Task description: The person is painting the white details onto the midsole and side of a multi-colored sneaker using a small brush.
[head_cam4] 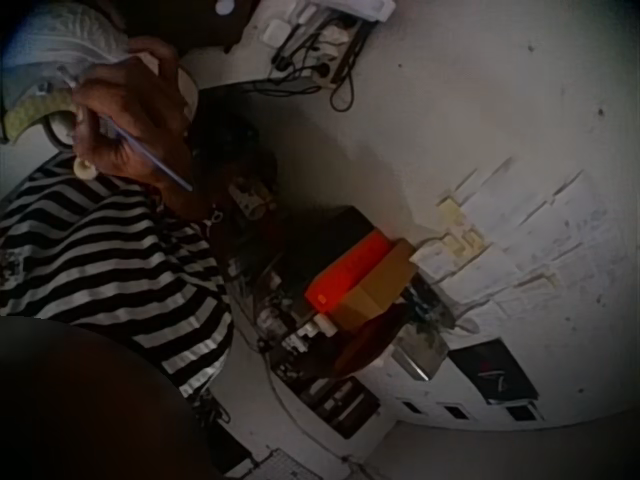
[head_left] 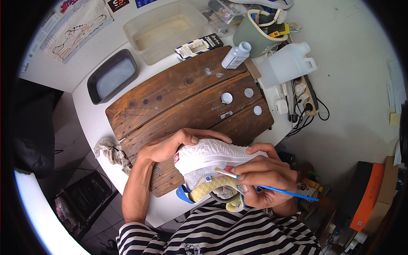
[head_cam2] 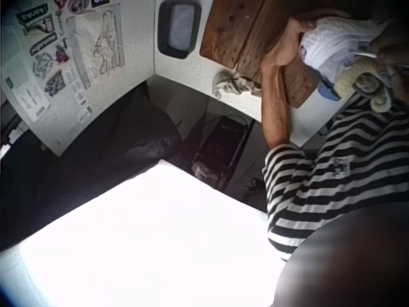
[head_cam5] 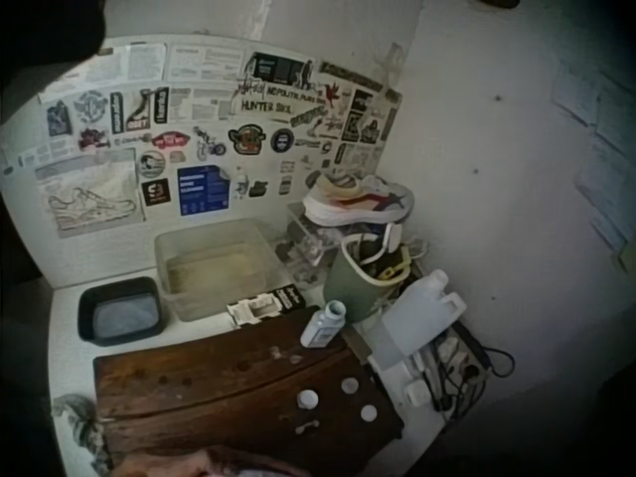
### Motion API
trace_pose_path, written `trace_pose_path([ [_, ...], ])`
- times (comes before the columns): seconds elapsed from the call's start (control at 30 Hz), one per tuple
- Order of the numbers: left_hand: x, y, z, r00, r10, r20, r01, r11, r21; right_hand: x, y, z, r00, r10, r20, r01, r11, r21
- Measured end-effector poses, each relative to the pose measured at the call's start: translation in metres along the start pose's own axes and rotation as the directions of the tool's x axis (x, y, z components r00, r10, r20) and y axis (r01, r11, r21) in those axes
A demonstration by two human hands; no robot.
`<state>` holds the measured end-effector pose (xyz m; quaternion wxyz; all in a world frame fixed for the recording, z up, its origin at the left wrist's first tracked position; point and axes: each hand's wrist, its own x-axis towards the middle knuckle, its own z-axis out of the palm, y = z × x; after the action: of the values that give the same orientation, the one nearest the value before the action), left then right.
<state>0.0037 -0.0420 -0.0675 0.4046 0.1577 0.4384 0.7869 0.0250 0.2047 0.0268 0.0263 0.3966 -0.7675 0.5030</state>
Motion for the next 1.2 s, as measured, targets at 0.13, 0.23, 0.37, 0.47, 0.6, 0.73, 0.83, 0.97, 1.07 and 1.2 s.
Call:
trace_pose_path([
  [0.13, -0.001, 0.002, 0.0, 1.0, -0.013, 0.011, 0.013, 1.0, -0.01, -0.003, 0.001, 0.006, 0.999, -0.018, 0.043, 0.019, 0.999, -0.035],
  [0.23, -0.001, 0.0, -0.001, 1.0, -0.016, 0.018, 0.017, 1.0, -0.005, -0.007, 0.004, 0.004, 0.999, 0.008, 0.045, -0.006, 0.999, -0.053],
  [0.37, 0.0, -0.001, -0.001, 1.0, -0.002, 0.003, 0.002, 1.0, 0.011, -0.008, 0.001, 0.0, 0.999, 0.031, 0.028, -0.028, 0.994, -0.101],
  [0.47, 0.0, 0.0, -0.001, 1.0, -0.001, 0.006, 0.001, 1.0, 0.004, -0.005, -0.003, 0.004, 0.999, 0.039, -0.004, -0.039, 0.997, -0.067],
  [0.6, -0.001, -0.001, 0.0, 1.0, -0.013, -0.008, 0.013, 1.0, -0.011, -0.006, 0.005, 0.012, 1.0, -0.01, -0.004, 0.01, 0.999, -0.046],
  [0.73, 0.0, 0.0, 0.0, 1.0, -0.01, -0.011, 0.011, 1.0, 0.007, -0.009, 0.005, 0.005, 0.999, 0.039, -0.008, -0.039, 0.996, -0.079],
  [0.83, 0.0, 0.0, -0.001, 1.0, -0.006, -0.005, 0.006, 1.0, 0.019, -0.011, 0.007, 0.002, 0.999, 0.044, -0.029, -0.047, 0.995, -0.091],
  [0.97, -0.001, 0.0, -0.001, 1.0, -0.011, -0.008, 0.011, 1.0, 0.023, -0.015, 0.011, 0.0, 0.998, 0.041, -0.04, -0.045, 0.995, -0.089],
  [1.07, -0.002, 0.002, 0.0, 1.0, -0.008, -0.004, 0.008, 1.0, 0.011, -0.01, 0.007, -0.001, 0.998, 0.043, -0.053, -0.048, 0.995, -0.091],
  [1.2, -0.001, -0.001, -0.001, 1.0, -0.012, 0.006, 0.012, 1.0, -0.006, -0.009, 0.003, 0.008, 1.0, 0.017, -0.026, -0.017, 1.0, -0.019],
])
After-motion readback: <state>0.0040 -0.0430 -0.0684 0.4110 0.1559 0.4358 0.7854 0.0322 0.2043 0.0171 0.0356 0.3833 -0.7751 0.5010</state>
